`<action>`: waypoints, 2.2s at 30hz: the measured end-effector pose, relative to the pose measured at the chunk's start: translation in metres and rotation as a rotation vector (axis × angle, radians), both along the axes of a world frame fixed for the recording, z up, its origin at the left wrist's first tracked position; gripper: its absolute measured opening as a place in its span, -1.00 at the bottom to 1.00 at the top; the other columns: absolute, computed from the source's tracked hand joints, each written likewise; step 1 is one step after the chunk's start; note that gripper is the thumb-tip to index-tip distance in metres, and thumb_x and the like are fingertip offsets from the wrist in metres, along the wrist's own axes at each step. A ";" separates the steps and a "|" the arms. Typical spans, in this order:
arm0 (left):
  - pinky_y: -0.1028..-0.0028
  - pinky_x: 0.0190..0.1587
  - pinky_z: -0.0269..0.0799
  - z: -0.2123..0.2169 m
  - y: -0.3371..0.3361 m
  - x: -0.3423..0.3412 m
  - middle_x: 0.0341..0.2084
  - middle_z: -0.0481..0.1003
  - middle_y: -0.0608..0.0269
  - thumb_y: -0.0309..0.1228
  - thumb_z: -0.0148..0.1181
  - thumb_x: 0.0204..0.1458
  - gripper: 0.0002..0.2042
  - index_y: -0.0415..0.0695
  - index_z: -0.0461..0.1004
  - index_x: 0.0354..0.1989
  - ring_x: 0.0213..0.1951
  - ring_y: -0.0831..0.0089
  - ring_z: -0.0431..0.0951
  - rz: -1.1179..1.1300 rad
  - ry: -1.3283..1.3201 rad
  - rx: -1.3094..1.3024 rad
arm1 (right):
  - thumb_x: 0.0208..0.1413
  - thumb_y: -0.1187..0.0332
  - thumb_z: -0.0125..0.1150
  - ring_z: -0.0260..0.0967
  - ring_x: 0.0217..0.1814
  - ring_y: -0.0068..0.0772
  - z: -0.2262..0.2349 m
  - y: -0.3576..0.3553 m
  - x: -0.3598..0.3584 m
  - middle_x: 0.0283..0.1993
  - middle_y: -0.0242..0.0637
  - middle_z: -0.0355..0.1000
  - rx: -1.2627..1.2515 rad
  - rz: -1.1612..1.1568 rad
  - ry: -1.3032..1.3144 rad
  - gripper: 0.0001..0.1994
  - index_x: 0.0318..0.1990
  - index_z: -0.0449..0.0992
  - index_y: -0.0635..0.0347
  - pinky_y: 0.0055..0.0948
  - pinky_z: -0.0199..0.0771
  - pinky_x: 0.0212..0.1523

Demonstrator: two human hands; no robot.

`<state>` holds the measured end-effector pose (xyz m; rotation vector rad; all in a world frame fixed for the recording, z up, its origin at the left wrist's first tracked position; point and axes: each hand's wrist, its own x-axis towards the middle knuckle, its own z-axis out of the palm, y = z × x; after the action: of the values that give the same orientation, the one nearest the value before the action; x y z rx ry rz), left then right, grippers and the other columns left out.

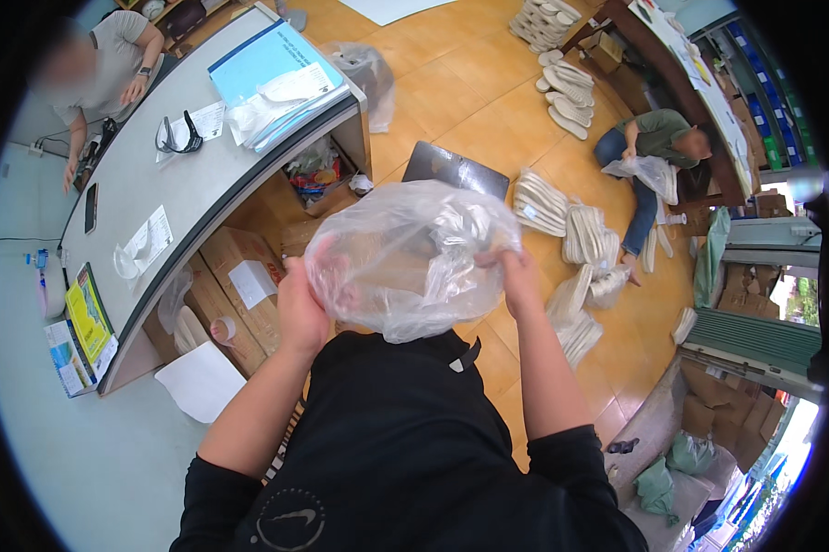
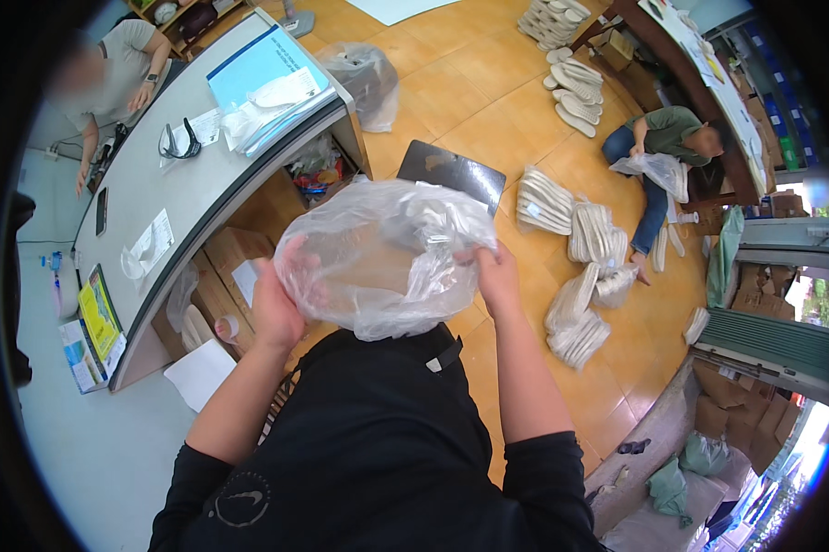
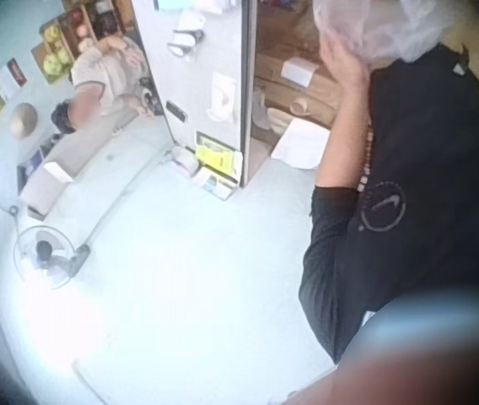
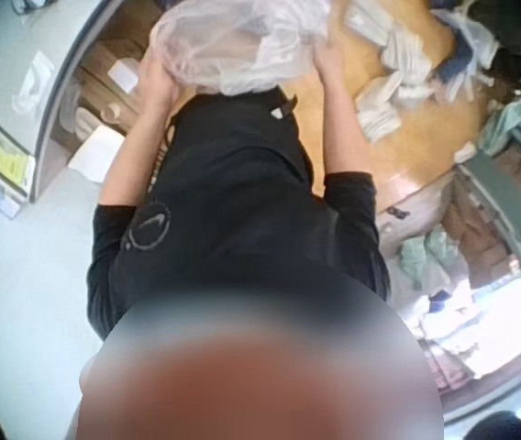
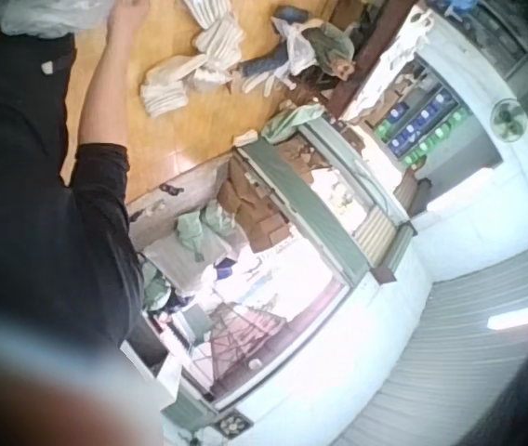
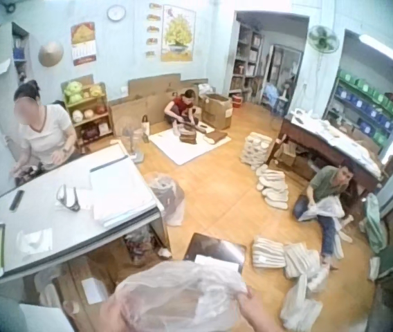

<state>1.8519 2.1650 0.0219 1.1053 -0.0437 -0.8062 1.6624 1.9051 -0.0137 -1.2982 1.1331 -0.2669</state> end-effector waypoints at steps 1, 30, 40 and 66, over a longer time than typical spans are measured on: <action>0.26 -0.20 0.45 -0.004 0.002 0.010 -0.14 0.47 0.16 0.19 -0.33 0.22 -0.32 -0.15 0.27 0.24 -0.15 0.34 0.47 0.006 0.008 -0.136 | 0.14 0.33 -0.01 0.42 -0.35 -0.25 0.014 0.003 0.002 -0.27 -0.09 0.50 0.097 -0.084 -0.118 -0.69 -0.07 0.41 0.40 -0.30 0.46 -0.22; 0.33 -0.02 0.46 -0.069 -0.014 -0.001 -0.09 0.51 0.10 -0.20 0.04 0.22 -0.59 -0.27 0.41 0.09 -0.09 0.33 0.53 -0.389 -0.162 0.213 | 0.02 0.16 0.20 0.45 -0.12 0.11 0.019 0.089 0.097 -0.20 0.09 0.49 -0.561 0.595 0.009 -0.60 -0.04 0.49 0.21 -0.08 0.44 -0.09; 0.53 -0.32 0.44 -0.188 0.114 -0.009 -0.44 0.58 0.27 -0.56 0.10 0.02 -0.84 -0.26 0.60 -0.29 -0.43 0.51 0.53 -0.192 -0.055 0.535 | 0.00 0.34 0.15 0.51 -0.21 0.03 -0.023 0.110 0.043 -0.35 0.06 0.53 -0.334 0.663 0.426 -0.77 -0.24 0.59 0.28 -0.18 0.48 -0.16; 0.47 0.03 0.31 -0.042 -0.031 0.023 -0.29 0.56 0.22 -0.23 -0.06 0.26 -0.65 -0.20 0.46 0.04 -0.15 0.48 0.48 -0.910 -0.388 0.336 | 0.11 0.62 0.13 0.51 -0.16 -0.31 -0.038 0.061 -0.051 -0.14 -0.14 0.51 0.312 -0.404 -0.510 -0.80 -0.09 0.47 0.38 -0.37 0.58 -0.12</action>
<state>1.8744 2.1337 -0.0197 1.5683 -0.8088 -1.4216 1.6116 1.9657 -0.0521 -0.6621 0.9375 -0.6532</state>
